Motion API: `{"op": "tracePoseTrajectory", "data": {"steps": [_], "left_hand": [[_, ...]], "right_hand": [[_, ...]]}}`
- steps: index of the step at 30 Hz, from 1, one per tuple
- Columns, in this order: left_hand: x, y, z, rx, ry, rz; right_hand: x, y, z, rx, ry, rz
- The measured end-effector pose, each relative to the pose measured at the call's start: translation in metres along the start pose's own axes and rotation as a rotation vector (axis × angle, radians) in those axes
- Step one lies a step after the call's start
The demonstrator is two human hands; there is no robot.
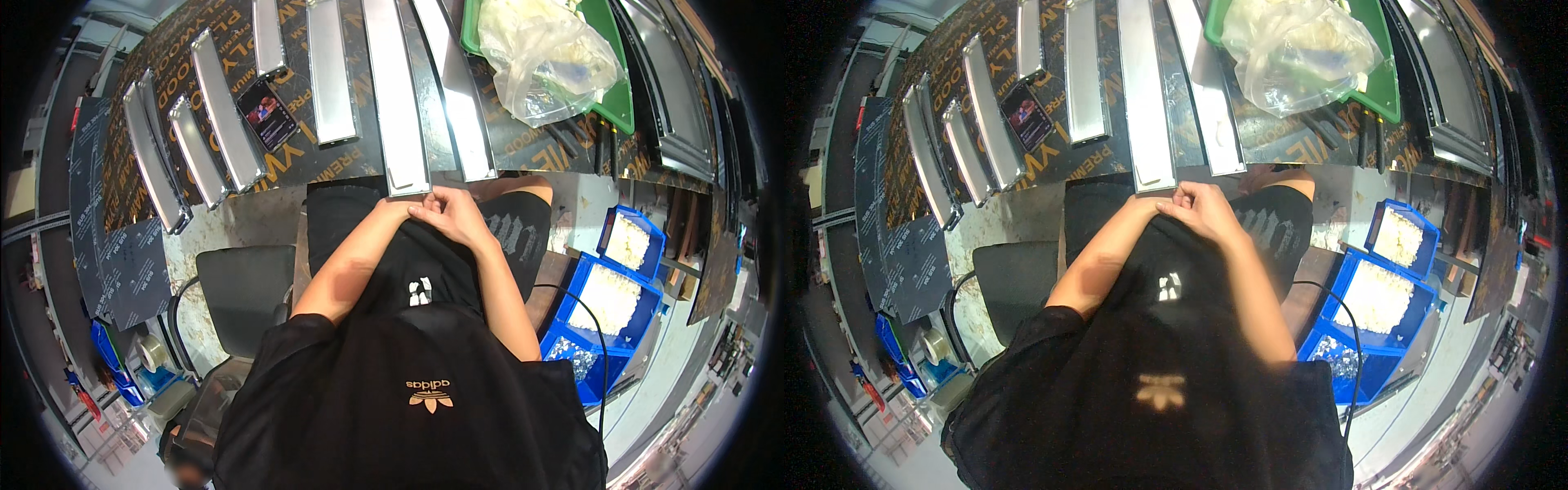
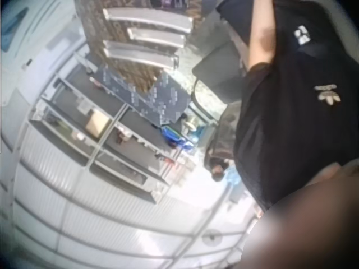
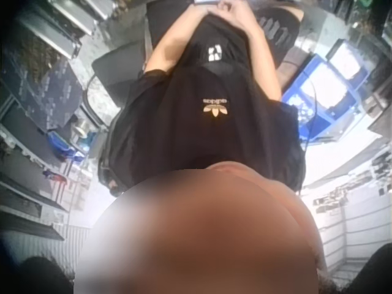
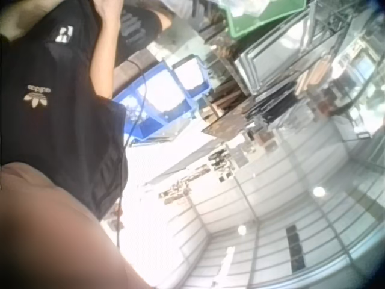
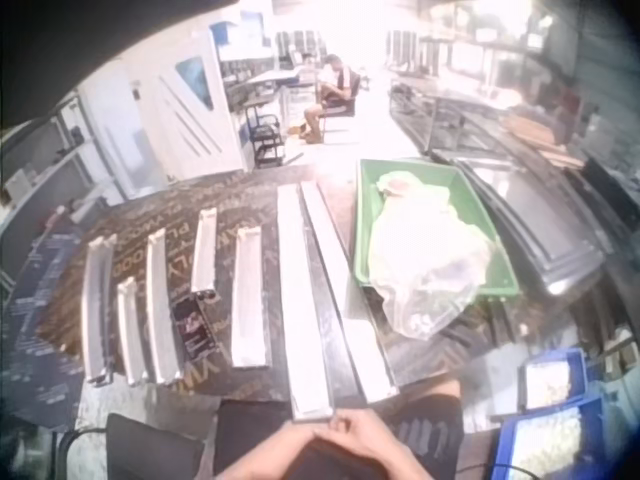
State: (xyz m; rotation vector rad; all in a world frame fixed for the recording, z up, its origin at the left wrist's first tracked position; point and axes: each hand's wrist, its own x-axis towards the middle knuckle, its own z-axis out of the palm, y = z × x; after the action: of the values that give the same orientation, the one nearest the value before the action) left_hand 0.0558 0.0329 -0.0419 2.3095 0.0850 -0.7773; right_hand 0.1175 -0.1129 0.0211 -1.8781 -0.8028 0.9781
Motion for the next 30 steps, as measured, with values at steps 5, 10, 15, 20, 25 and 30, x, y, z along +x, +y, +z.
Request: {"op": "tracePoseTrajectory", "data": {"steps": [5, 10, 15, 20, 25, 30], "left_hand": [[0.001, -0.003, 0.001, 0.011, 0.012, -0.017], [0.004, -0.002, 0.002, 0.063, -0.003, -0.019], [0.007, -0.003, 0.000, 0.121, -0.018, -0.042], [0.013, -0.004, -0.003, 0.191, -0.032, -0.051], [0.011, -0.004, 0.000, 0.244, -0.039, -0.057], [0.006, 0.000, 0.009, 0.046, -0.003, -0.010]], "right_hand": [[-0.001, -0.001, 0.004, -0.001, 0.040, -0.033], [-0.001, -0.002, 0.002, -0.015, 0.066, -0.076], [-0.002, 0.001, -0.003, 0.061, 0.066, -0.122], [-0.001, 0.000, -0.002, 0.025, 0.088, -0.194], [-0.020, -0.022, -0.031, 0.011, -0.049, -0.150], [-0.062, -0.042, -0.109, 0.141, -0.258, -0.071]]}}
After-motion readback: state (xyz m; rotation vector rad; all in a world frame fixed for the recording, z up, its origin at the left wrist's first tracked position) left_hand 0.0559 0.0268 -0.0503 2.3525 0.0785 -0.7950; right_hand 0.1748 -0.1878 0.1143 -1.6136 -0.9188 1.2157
